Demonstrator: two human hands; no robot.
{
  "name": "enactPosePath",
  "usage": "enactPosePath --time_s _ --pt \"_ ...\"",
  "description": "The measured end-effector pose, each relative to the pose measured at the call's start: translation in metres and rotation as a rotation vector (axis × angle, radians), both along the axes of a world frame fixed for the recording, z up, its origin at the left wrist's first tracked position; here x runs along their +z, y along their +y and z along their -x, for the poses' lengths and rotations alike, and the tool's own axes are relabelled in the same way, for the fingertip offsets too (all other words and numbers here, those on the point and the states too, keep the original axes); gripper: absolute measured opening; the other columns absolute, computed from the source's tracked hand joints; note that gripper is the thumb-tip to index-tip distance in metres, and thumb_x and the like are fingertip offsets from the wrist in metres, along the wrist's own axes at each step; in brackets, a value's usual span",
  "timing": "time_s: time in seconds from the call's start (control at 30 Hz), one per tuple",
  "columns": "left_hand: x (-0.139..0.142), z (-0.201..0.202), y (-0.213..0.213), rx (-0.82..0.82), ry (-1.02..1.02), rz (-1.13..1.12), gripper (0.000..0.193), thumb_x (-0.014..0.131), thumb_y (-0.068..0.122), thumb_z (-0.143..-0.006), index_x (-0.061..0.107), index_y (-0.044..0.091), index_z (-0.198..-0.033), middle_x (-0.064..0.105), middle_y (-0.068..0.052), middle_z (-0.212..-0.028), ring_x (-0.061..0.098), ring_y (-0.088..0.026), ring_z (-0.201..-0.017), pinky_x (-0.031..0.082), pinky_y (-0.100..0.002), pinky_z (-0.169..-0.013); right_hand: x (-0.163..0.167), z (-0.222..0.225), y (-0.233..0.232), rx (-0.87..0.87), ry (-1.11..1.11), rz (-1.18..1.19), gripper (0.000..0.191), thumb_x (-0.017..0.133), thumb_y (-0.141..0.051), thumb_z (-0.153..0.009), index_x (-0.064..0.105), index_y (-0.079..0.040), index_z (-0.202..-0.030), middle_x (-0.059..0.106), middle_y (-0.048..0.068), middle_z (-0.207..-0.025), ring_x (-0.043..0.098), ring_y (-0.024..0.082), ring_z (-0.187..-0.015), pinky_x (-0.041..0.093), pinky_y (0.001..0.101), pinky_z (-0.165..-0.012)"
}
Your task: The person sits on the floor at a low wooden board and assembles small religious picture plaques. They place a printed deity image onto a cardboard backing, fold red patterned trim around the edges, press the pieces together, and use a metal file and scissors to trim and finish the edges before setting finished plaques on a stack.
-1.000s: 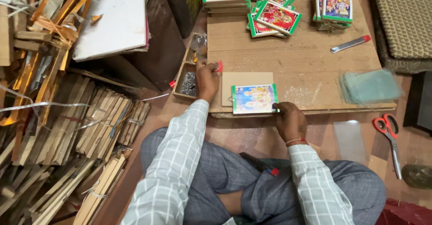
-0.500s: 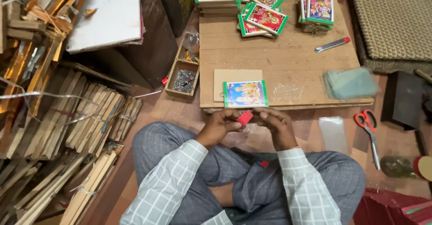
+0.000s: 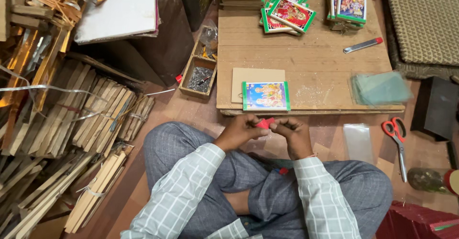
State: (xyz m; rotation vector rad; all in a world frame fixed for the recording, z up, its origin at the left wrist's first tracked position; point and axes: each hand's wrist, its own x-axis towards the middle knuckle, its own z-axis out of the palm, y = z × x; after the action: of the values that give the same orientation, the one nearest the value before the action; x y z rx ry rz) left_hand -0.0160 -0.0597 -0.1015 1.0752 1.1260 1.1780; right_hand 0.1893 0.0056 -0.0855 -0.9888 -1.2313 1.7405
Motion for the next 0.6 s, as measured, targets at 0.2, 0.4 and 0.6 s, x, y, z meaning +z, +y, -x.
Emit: enactPosePath --time_s 0.2,0.4,0.6 --pt "0.013 -0.003 -0.002 0.081 0.373 -0.079 0.032 0.082 0.025 -0.086 0.068 -0.002 -0.077 0.062 -0.006 -0.065 0.057 -0.012 -0.064 0.046 -0.033 -0.057 -0.003 0.011 -0.009 -0.022 -0.093 -0.002 0.007 0.077 -0.003 -0.088 0.078 0.003 -0.093 0.077 0.009 -0.088 0.07 0.014 -0.08 0.056 0.0282 -0.075" --pt "0.033 0.008 0.004 0.103 0.682 0.037 0.036 0.082 0.034 -0.079 0.074 -0.001 -0.079 0.068 -0.022 -0.07 0.071 -0.031 -0.066 0.052 -0.042 -0.063 -0.013 0.014 -0.006 -0.263 -0.227 -0.132 0.006 0.079 -0.002 -0.086 0.077 0.003 -0.089 0.076 0.009 -0.09 0.069 0.015 -0.082 0.055 0.0275 -0.077" --pt "0.043 0.046 0.008 0.194 0.886 0.223 0.039 0.086 0.037 -0.072 0.076 -0.001 -0.073 0.071 -0.026 -0.077 0.072 -0.041 -0.079 0.056 -0.049 -0.074 -0.031 0.004 0.012 -0.539 -0.342 -0.254 0.01 0.082 0.0 -0.085 0.076 0.007 -0.088 0.076 0.011 -0.1 0.07 0.017 -0.09 0.054 0.0275 -0.081"
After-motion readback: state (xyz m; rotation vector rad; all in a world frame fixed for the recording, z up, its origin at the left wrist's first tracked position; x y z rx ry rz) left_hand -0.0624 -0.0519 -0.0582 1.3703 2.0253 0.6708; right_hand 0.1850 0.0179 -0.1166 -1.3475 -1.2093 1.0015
